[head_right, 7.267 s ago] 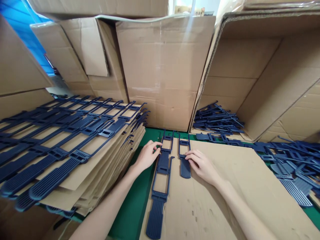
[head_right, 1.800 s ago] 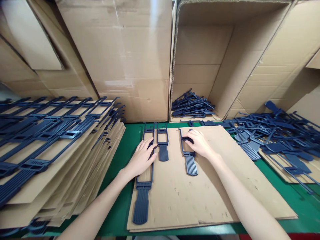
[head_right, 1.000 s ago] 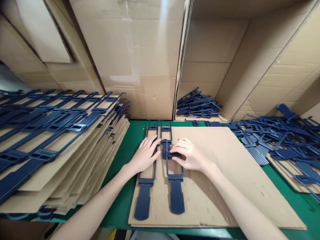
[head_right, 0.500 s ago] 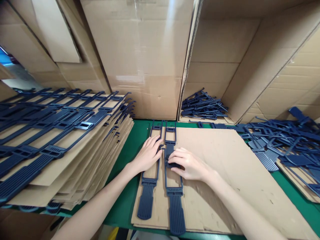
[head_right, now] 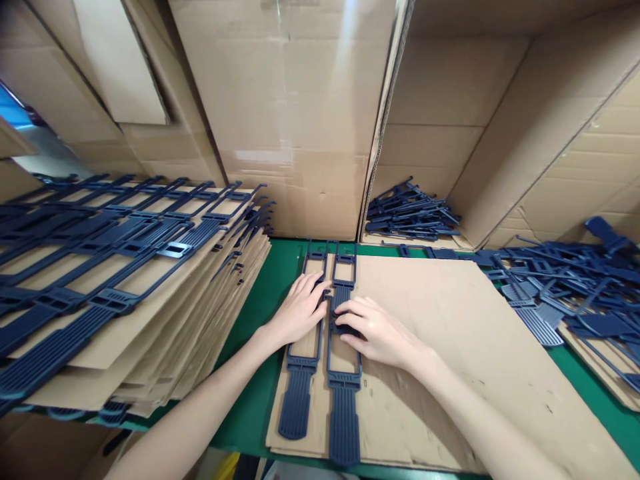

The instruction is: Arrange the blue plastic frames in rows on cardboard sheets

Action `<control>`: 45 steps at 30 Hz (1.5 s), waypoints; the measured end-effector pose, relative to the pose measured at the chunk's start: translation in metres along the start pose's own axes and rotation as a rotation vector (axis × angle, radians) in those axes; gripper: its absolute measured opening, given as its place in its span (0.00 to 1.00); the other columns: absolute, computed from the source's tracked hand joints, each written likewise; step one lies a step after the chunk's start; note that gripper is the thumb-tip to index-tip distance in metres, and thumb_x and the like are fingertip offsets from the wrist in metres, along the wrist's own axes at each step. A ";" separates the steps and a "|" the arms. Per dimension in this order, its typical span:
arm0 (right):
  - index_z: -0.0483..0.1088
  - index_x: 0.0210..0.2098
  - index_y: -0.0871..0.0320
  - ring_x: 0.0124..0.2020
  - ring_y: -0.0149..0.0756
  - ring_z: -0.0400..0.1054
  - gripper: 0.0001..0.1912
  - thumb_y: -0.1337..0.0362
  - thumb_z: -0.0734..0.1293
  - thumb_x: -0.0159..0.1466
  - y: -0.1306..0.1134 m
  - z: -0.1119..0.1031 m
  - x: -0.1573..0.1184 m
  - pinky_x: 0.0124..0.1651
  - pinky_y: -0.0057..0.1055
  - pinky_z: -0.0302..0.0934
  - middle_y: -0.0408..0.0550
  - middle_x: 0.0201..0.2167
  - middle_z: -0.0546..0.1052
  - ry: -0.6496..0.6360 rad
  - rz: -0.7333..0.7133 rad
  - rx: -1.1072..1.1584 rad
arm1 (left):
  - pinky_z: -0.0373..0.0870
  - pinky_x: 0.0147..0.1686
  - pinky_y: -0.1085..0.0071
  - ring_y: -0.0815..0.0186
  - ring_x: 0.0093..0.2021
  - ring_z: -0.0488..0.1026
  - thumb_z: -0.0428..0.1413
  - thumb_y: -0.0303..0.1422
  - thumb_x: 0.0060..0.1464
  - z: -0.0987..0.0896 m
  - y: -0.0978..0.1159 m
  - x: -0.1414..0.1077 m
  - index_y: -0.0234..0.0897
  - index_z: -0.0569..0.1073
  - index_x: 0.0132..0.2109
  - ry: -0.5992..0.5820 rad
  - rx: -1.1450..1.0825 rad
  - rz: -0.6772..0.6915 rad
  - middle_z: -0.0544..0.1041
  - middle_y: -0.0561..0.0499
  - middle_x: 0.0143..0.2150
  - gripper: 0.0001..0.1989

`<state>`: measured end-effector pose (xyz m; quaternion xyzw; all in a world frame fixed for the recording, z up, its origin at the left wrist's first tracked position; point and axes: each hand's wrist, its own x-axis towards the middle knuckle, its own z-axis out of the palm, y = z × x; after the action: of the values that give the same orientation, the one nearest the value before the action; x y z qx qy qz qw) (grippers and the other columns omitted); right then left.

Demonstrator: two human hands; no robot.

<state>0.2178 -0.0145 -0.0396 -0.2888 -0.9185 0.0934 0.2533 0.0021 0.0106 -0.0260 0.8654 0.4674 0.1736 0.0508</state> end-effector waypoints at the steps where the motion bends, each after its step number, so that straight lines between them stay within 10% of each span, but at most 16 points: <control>1: 0.69 0.44 0.55 0.47 0.42 0.65 0.09 0.65 0.64 0.64 0.000 0.000 0.001 0.49 0.46 0.62 0.52 0.48 0.71 0.005 0.011 -0.014 | 0.48 0.64 0.53 0.56 0.66 0.52 0.46 0.32 0.60 0.000 0.000 0.000 0.35 0.64 0.58 0.006 -0.001 0.003 0.59 0.40 0.64 0.20; 22: 0.59 0.58 0.54 0.67 0.48 0.43 0.25 0.54 0.63 0.65 0.011 0.006 0.002 0.63 0.54 0.50 0.55 0.65 0.55 0.011 0.161 -0.042 | 0.49 0.63 0.54 0.53 0.63 0.55 0.47 0.31 0.60 -0.005 0.004 -0.002 0.34 0.67 0.56 -0.012 0.059 0.025 0.61 0.38 0.61 0.18; 45: 0.58 0.59 0.54 0.66 0.48 0.44 0.27 0.51 0.63 0.64 0.013 -0.001 0.002 0.64 0.50 0.49 0.55 0.65 0.54 -0.047 0.139 0.060 | 0.50 0.61 0.51 0.52 0.61 0.57 0.47 0.30 0.58 -0.004 0.005 -0.003 0.35 0.61 0.58 -0.009 0.004 0.043 0.63 0.39 0.59 0.21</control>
<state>0.2230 -0.0030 -0.0422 -0.3416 -0.8988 0.1451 0.2331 0.0030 0.0049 -0.0223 0.8761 0.4487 0.1699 0.0476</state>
